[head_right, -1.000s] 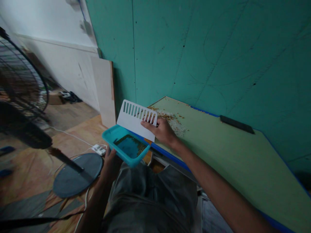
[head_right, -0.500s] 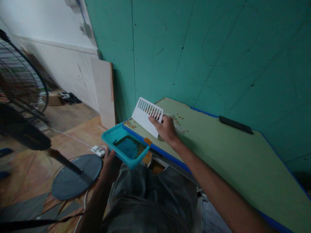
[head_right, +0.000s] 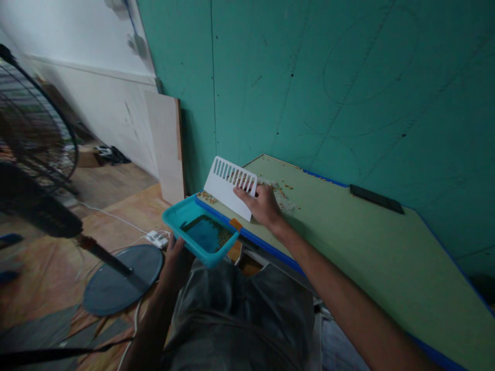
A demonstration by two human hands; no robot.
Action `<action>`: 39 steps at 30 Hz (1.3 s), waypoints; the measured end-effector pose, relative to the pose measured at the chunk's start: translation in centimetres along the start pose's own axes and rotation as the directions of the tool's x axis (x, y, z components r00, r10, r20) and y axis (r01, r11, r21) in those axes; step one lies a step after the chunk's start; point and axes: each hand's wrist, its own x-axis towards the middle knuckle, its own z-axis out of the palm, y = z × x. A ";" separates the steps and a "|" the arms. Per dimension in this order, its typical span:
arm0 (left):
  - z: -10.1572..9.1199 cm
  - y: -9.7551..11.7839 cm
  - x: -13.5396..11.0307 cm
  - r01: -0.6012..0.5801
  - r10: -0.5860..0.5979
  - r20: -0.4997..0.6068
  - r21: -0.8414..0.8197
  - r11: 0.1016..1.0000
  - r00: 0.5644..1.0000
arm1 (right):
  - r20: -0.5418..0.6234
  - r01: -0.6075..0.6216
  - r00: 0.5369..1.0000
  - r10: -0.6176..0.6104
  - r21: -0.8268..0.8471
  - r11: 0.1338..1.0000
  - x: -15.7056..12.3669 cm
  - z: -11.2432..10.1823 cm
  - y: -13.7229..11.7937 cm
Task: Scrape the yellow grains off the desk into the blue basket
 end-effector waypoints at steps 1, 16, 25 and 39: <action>0.0 0.0 0.0 -0.002 0.002 -0.002 0.001 1.000 1.000 | 0.009 -0.004 1.000 0.004 0.012 1.000 0.0 0.0 0.1; 0.0 0.4 -0.1 -0.020 0.021 -0.003 0.016 1.000 1.000 | 0.029 -0.013 1.000 0.012 0.061 0.998 -0.2 0.2 0.2; 0.1 0.4 -0.4 -0.015 0.015 0.015 0.012 1.000 1.000 | 0.048 0.006 0.999 -0.009 0.071 0.997 -0.2 0.4 0.2; 0.3 0.4 -0.3 0.006 -0.006 -0.016 -0.017 1.000 1.000 | 0.070 0.010 0.997 -0.017 0.092 0.996 -0.3 0.4 0.1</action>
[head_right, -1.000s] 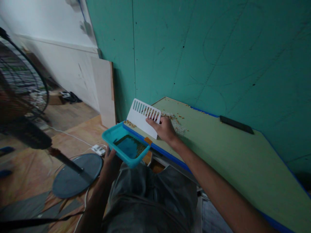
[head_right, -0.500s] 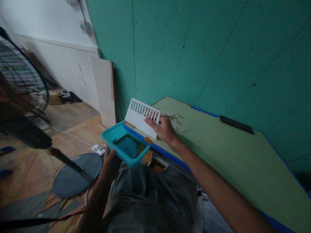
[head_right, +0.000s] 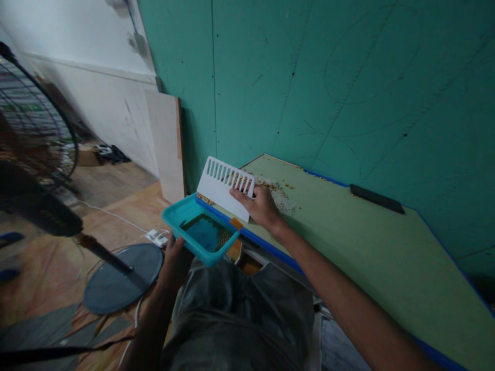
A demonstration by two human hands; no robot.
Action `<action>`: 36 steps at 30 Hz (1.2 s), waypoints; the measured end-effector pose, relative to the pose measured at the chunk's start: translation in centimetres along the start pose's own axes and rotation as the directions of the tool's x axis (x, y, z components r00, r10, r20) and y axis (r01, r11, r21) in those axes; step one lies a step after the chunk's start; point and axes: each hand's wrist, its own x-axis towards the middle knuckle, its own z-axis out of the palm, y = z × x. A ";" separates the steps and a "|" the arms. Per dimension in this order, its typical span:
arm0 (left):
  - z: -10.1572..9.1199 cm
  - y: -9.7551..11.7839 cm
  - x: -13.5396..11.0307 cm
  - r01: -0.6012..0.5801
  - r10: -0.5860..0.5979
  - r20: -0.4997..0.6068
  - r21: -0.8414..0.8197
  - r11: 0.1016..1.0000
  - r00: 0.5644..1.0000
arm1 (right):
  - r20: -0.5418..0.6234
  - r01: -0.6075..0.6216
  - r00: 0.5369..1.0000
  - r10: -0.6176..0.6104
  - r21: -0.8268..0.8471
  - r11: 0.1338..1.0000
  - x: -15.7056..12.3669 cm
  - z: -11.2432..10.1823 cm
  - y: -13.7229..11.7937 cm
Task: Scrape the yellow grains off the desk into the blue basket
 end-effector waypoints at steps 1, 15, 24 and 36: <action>0.0 0.0 0.0 -0.003 0.003 0.001 0.001 1.000 1.000 | 0.000 0.001 1.000 -0.001 -0.002 1.000 0.0 0.0 0.0; -0.3 -0.1 0.1 -0.016 0.015 0.025 0.031 0.999 1.000 | 0.025 -0.010 1.000 0.010 0.004 1.000 0.0 0.2 -0.3; -0.4 -0.2 0.3 -0.027 0.026 0.039 0.009 1.000 0.999 | 0.034 -0.014 0.999 0.013 0.026 1.000 -0.2 0.2 -0.6; -0.5 -0.3 0.2 -0.024 0.024 0.037 0.008 1.000 0.999 | 0.025 0.045 0.999 -0.046 0.033 0.998 -0.1 0.1 -1.0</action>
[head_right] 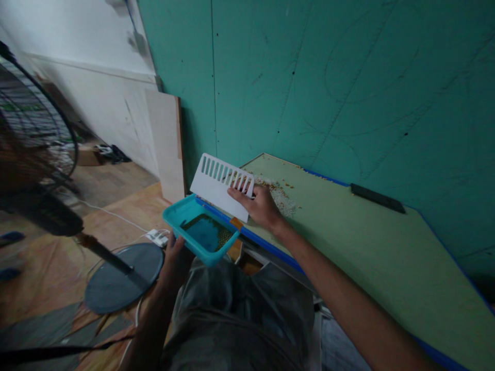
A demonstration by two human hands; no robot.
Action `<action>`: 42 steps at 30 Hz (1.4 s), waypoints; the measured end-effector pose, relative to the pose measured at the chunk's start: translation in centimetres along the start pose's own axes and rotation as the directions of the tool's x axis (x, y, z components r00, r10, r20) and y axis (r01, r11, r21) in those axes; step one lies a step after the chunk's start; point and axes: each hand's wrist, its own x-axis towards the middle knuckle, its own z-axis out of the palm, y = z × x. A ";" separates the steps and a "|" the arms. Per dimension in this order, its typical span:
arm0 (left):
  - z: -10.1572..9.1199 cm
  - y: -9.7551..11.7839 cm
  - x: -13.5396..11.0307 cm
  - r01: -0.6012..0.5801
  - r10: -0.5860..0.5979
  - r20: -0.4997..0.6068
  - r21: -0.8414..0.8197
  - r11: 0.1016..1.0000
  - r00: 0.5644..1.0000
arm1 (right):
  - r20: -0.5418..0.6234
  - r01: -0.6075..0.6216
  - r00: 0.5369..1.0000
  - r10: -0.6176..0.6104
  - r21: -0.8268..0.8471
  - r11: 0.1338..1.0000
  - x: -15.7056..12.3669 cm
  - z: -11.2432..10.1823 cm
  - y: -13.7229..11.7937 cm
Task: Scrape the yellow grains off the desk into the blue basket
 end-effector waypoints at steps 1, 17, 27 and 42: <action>0.0 0.0 0.0 -0.002 0.002 0.002 -0.003 1.000 1.000 | -0.021 0.006 1.000 -0.006 -0.007 1.000 0.1 0.0 0.1; 0.4 0.2 -0.1 0.007 -0.007 -0.025 -0.005 1.000 1.000 | -0.021 -0.059 0.998 0.058 -0.066 0.996 0.1 -0.1 0.7; 0.4 0.2 0.0 0.009 -0.009 -0.011 0.018 1.000 1.000 | 0.001 -0.070 0.998 0.070 -0.051 0.996 -0.1 0.0 0.6; 0.4 0.2 -0.2 0.000 0.000 -0.002 0.008 1.000 1.000 | -0.013 -0.044 0.999 0.043 -0.048 0.998 0.0 0.1 0.4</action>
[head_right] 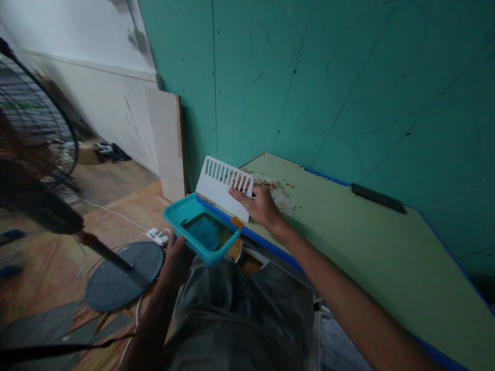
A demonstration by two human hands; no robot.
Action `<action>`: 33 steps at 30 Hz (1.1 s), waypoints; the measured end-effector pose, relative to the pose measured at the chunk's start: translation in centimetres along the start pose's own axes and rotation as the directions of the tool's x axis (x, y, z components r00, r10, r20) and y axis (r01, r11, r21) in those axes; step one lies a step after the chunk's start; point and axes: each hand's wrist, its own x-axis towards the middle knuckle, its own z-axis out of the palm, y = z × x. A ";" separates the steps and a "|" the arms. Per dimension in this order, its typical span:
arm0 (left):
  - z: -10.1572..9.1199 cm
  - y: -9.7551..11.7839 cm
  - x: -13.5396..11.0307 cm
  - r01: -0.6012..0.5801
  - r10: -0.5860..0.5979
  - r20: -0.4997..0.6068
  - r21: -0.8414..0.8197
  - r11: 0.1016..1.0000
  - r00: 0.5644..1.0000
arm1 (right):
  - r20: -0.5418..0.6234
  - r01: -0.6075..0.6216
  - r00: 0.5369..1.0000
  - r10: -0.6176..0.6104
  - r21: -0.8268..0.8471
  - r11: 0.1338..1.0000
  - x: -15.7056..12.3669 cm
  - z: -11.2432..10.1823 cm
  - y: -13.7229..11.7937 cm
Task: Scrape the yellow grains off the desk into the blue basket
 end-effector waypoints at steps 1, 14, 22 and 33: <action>0.0 0.0 0.0 -0.001 0.001 0.000 0.006 1.000 1.000 | -0.001 -0.002 1.000 0.002 -0.003 1.000 0.0 0.0 0.0; -0.1 0.0 0.0 0.014 -0.014 -0.001 0.017 1.000 1.000 | 0.020 0.021 1.000 -0.021 0.022 1.000 -0.1 0.0 -0.3; -0.2 -0.1 0.1 0.014 -0.014 -0.010 0.009 1.000 1.000 | 0.053 -0.004 0.999 0.003 0.017 1.000 -0.3 0.1 -0.7; -0.4 -0.4 0.2 -0.009 0.010 -0.008 0.033 0.999 1.000 | -0.075 0.045 0.996 -0.048 -0.045 0.998 0.2 -0.3 -0.4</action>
